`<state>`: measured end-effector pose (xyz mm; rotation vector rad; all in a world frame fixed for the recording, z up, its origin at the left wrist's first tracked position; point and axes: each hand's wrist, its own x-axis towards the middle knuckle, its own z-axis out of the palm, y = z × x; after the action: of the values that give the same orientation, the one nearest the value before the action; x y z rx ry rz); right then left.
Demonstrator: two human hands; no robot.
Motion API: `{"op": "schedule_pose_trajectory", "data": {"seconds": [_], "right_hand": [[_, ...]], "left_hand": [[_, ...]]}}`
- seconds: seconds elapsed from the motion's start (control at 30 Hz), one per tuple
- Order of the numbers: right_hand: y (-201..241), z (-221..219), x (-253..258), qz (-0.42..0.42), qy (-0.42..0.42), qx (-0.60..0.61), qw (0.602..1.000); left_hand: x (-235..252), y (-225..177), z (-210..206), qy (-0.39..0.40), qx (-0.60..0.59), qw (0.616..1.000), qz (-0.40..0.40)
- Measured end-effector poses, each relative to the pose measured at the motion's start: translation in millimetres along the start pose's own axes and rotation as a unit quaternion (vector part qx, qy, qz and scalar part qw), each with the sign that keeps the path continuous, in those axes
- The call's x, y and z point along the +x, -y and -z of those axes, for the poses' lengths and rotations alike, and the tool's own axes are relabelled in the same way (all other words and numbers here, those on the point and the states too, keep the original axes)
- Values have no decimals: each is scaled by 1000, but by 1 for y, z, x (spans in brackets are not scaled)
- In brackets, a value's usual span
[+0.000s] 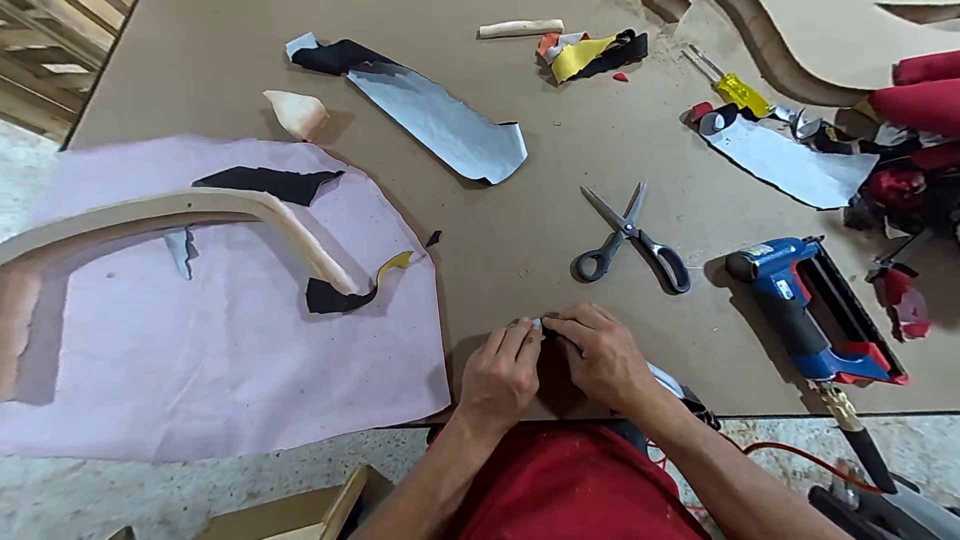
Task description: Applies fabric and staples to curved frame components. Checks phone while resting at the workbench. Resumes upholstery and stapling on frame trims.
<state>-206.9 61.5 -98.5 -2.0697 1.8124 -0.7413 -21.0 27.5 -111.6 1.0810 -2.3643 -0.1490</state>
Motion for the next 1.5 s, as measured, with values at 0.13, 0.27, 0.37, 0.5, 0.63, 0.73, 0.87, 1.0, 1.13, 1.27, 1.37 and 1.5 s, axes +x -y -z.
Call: {"op": "schedule_pose_trajectory", "data": {"seconds": [0.13, 0.27, 0.37, 0.5, 0.63, 0.73, 0.87, 1.0, 1.13, 1.27, 1.37, 1.5], "right_hand": [[5, -8, -5, -49, -10, 28, 998], [4, -11, -7, -45, -21, 28, 998], [2, -11, -9, -33, -29, 26, 999], [0, -8, -7, -35, -18, 57, 998], [-12, 59, -10, -200, -63, 11, 978], [-57, 127, -34, -356, -106, -129, 919], [-104, 146, -68, -456, -78, -187, 867], [-132, 157, -70, -494, -23, -165, 853], [-139, 178, -67, -498, 24, -164, 851], [-75, 203, -61, -527, -2, -103, 844], [-2, 201, -60, -490, -2, 51, 870], [77, 164, -37, -390, 123, 75, 910]], "left_hand": [[4, 2, 1, 4, -44, 999, 25], [6, 2, 0, -11, -77, 995, 67], [9, 0, 2, -4, -92, 992, 90], [19, 1, 12, 52, -99, 986, 121], [24, 11, 20, 99, -136, 976, 137], [23, 12, 20, 106, -178, 962, 176], [20, 13, 17, 96, -226, 949, 196], [16, 16, 17, 99, -229, 950, 186], [11, 17, 17, 95, -230, 954, 165], [5, 15, 13, 71, -221, 958, 169], [2, 10, 11, 52, -214, 960, 171], [-1, 4, 6, 18, -207, 961, 183]]}}
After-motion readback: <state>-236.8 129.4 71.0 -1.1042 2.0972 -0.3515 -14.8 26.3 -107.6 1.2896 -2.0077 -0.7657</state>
